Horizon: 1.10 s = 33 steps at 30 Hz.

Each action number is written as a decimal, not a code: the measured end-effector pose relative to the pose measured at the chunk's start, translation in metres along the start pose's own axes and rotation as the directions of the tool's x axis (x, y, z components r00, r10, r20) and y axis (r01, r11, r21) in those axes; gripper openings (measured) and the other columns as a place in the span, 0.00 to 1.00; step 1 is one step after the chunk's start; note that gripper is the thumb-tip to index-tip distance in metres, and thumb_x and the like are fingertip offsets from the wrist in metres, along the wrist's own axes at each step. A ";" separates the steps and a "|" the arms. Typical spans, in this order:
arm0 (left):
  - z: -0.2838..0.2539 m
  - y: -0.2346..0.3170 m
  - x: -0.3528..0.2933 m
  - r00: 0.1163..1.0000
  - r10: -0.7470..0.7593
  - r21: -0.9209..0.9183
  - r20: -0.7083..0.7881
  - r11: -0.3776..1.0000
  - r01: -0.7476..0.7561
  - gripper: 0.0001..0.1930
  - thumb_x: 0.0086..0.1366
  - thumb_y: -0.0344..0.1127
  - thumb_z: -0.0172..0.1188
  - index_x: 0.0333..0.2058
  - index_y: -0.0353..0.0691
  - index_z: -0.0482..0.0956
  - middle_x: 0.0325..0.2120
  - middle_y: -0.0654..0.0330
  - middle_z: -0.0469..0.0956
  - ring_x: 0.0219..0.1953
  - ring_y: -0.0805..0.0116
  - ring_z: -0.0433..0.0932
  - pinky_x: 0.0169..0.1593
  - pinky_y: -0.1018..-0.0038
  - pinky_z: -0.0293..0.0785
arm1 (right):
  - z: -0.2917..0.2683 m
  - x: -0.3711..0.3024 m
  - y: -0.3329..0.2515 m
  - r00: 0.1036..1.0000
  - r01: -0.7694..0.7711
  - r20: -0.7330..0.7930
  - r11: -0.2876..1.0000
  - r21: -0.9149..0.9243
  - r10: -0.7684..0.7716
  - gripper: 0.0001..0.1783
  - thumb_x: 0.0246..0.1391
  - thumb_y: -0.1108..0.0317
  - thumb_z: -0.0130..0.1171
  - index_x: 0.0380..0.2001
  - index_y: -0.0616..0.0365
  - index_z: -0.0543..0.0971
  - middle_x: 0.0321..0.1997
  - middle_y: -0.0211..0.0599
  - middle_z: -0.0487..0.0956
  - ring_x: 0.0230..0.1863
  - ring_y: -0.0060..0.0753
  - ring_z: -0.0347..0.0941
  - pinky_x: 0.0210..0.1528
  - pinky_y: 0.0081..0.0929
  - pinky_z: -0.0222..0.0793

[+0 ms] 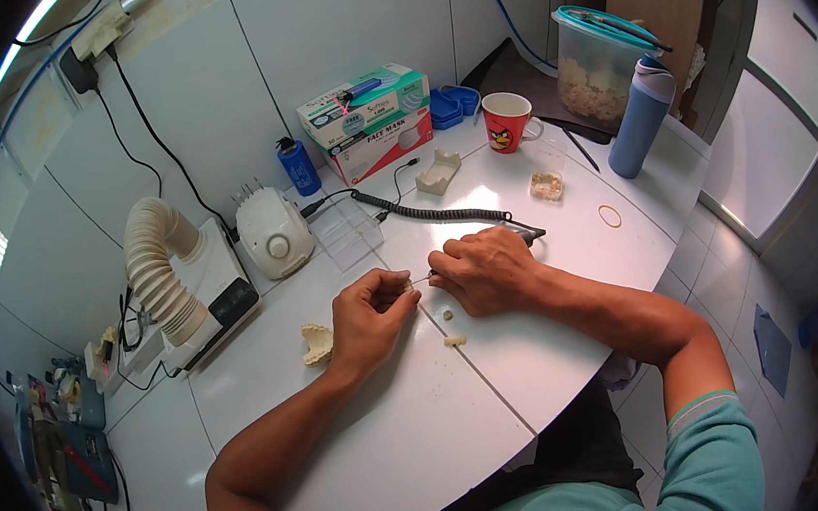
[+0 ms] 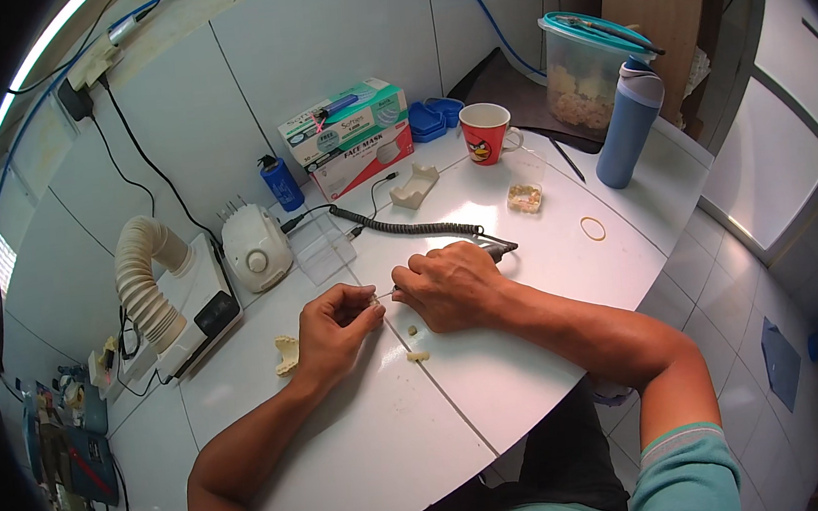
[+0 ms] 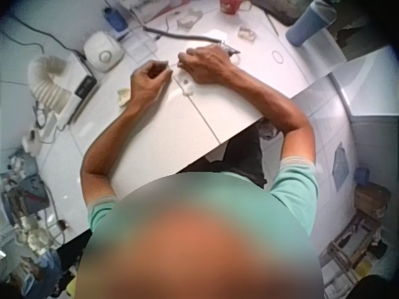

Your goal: Using a dental handpiece and small probe to adjust or trim a dental prosthetic component.

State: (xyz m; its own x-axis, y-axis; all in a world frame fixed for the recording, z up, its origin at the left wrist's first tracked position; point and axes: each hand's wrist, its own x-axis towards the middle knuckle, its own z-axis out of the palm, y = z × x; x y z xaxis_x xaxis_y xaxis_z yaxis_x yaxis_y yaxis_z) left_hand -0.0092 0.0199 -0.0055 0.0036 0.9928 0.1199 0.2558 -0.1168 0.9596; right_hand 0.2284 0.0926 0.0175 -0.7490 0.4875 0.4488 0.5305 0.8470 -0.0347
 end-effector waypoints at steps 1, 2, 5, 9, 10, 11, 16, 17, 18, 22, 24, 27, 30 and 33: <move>0.000 -0.001 0.001 1.000 0.002 -0.001 0.003 1.000 -0.002 0.14 0.70 0.31 0.77 0.51 0.30 0.88 0.38 0.60 0.90 0.40 0.77 0.86 0.49 0.76 0.85 | 0.000 0.000 0.000 1.000 0.000 0.001 1.000 0.000 0.000 0.14 0.68 0.57 0.70 0.33 0.54 0.83 0.27 0.36 0.83 0.30 0.43 0.86 0.28 0.42 0.78; 0.000 -0.002 0.001 1.000 0.001 -0.001 0.003 1.000 -0.001 0.14 0.70 0.31 0.77 0.51 0.30 0.88 0.38 0.60 0.90 0.40 0.77 0.86 0.49 0.76 0.85 | 0.000 0.000 0.001 1.000 0.001 -0.001 1.000 0.002 -0.001 0.14 0.68 0.57 0.70 0.33 0.54 0.83 0.27 0.36 0.83 0.30 0.43 0.86 0.28 0.42 0.78; 0.001 -0.002 0.001 1.000 -0.002 -0.010 0.000 1.000 0.002 0.14 0.70 0.31 0.77 0.51 0.30 0.88 0.38 0.60 0.90 0.39 0.77 0.86 0.48 0.76 0.85 | -0.001 0.000 0.000 1.000 0.003 0.003 1.000 0.002 -0.003 0.14 0.68 0.57 0.70 0.33 0.54 0.82 0.27 0.36 0.83 0.30 0.43 0.86 0.28 0.41 0.78; 0.001 0.001 0.000 1.000 0.000 0.003 -0.004 1.000 0.000 0.14 0.70 0.31 0.76 0.50 0.30 0.88 0.38 0.59 0.90 0.40 0.77 0.86 0.48 0.76 0.85 | -0.002 0.000 0.000 1.000 -0.004 0.017 1.000 -0.007 0.004 0.14 0.68 0.57 0.70 0.32 0.54 0.82 0.27 0.36 0.83 0.30 0.43 0.86 0.29 0.42 0.78; 0.001 0.001 0.000 1.000 0.001 -0.001 -0.005 1.000 -0.001 0.14 0.70 0.31 0.76 0.50 0.30 0.88 0.38 0.59 0.90 0.40 0.77 0.86 0.48 0.76 0.85 | -0.002 0.000 0.000 1.000 -0.004 0.017 1.000 -0.007 0.004 0.14 0.68 0.57 0.70 0.32 0.54 0.82 0.27 0.36 0.83 0.30 0.43 0.86 0.29 0.42 0.78; 0.001 0.001 0.000 1.000 0.000 -0.002 -0.004 1.000 0.000 0.14 0.70 0.31 0.76 0.50 0.30 0.88 0.38 0.59 0.90 0.40 0.77 0.86 0.48 0.76 0.85 | -0.001 0.000 0.000 1.000 -0.004 0.015 1.000 -0.003 0.005 0.14 0.68 0.57 0.70 0.33 0.54 0.82 0.27 0.36 0.83 0.30 0.43 0.86 0.29 0.42 0.78; 0.001 -0.001 0.000 1.000 -0.003 0.000 -0.004 1.000 0.003 0.14 0.70 0.31 0.76 0.50 0.30 0.88 0.38 0.59 0.90 0.40 0.76 0.86 0.49 0.76 0.85 | -0.001 0.000 0.000 1.000 -0.011 0.019 1.000 -0.003 0.011 0.14 0.68 0.56 0.69 0.33 0.54 0.82 0.27 0.36 0.83 0.31 0.43 0.87 0.29 0.42 0.78; 0.001 -0.002 0.001 1.000 -0.004 0.000 -0.003 1.000 0.004 0.14 0.70 0.31 0.76 0.50 0.30 0.88 0.38 0.59 0.90 0.40 0.76 0.86 0.49 0.76 0.85 | 0.000 0.000 0.000 1.000 -0.009 0.021 1.000 -0.003 0.009 0.14 0.68 0.56 0.69 0.33 0.54 0.82 0.27 0.36 0.83 0.31 0.43 0.87 0.29 0.42 0.78; 0.002 -0.003 0.001 1.000 -0.001 -0.005 -0.003 1.000 0.001 0.14 0.70 0.31 0.76 0.50 0.30 0.88 0.38 0.59 0.90 0.40 0.77 0.86 0.49 0.76 0.85 | 0.000 0.000 0.000 1.000 -0.007 0.022 1.000 -0.002 0.007 0.14 0.68 0.56 0.69 0.33 0.54 0.82 0.27 0.36 0.83 0.31 0.43 0.87 0.29 0.42 0.78; 0.001 0.000 0.000 1.000 -0.005 0.002 -0.004 1.000 0.005 0.14 0.70 0.31 0.76 0.50 0.30 0.88 0.38 0.60 0.90 0.40 0.77 0.86 0.49 0.76 0.85 | -0.001 0.000 -0.001 1.000 0.001 0.007 1.000 -0.003 -0.001 0.14 0.68 0.56 0.69 0.33 0.54 0.82 0.27 0.36 0.83 0.31 0.43 0.87 0.29 0.42 0.78; 0.002 0.001 0.000 1.000 0.002 -0.004 0.004 1.000 -0.002 0.14 0.71 0.31 0.76 0.50 0.30 0.88 0.38 0.60 0.90 0.40 0.76 0.86 0.49 0.76 0.85 | -0.002 -0.001 -0.001 1.000 -0.007 0.003 1.000 -0.004 0.007 0.14 0.68 0.57 0.69 0.32 0.54 0.82 0.27 0.36 0.83 0.30 0.43 0.87 0.29 0.42 0.78; 0.001 0.002 -0.001 1.000 0.013 -0.002 -0.001 1.000 -0.013 0.13 0.71 0.30 0.75 0.50 0.30 0.87 0.38 0.60 0.89 0.40 0.76 0.86 0.49 0.75 0.85 | -0.002 0.001 0.000 1.000 -0.018 0.009 1.000 0.003 0.018 0.14 0.68 0.57 0.69 0.32 0.54 0.82 0.27 0.36 0.83 0.30 0.43 0.86 0.29 0.42 0.77; 0.001 -0.001 -0.001 1.000 0.026 -0.010 -0.005 1.000 -0.027 0.12 0.72 0.29 0.75 0.49 0.30 0.85 0.38 0.59 0.89 0.40 0.76 0.86 0.49 0.75 0.85 | -0.002 0.000 0.000 1.000 -0.013 0.001 1.000 -0.001 0.013 0.14 0.69 0.58 0.69 0.32 0.54 0.82 0.26 0.36 0.82 0.29 0.43 0.86 0.28 0.42 0.77; 0.001 -0.001 -0.001 0.999 0.032 -0.017 -0.006 0.999 -0.032 0.12 0.71 0.29 0.75 0.49 0.31 0.85 0.38 0.59 0.89 0.41 0.75 0.86 0.49 0.75 0.85 | -0.002 0.000 0.000 1.000 0.000 -0.006 1.000 -0.004 0.000 0.14 0.69 0.57 0.69 0.32 0.54 0.82 0.26 0.36 0.83 0.29 0.43 0.86 0.28 0.42 0.77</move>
State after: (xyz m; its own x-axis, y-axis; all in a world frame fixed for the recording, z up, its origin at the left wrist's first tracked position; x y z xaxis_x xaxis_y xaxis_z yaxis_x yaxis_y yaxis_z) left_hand -0.0083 0.0195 -0.0067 0.0062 0.9884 0.1516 0.2391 -0.1487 0.9595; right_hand 0.2292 0.0919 0.0197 -0.7463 0.4864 0.4543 0.5322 0.8461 -0.0315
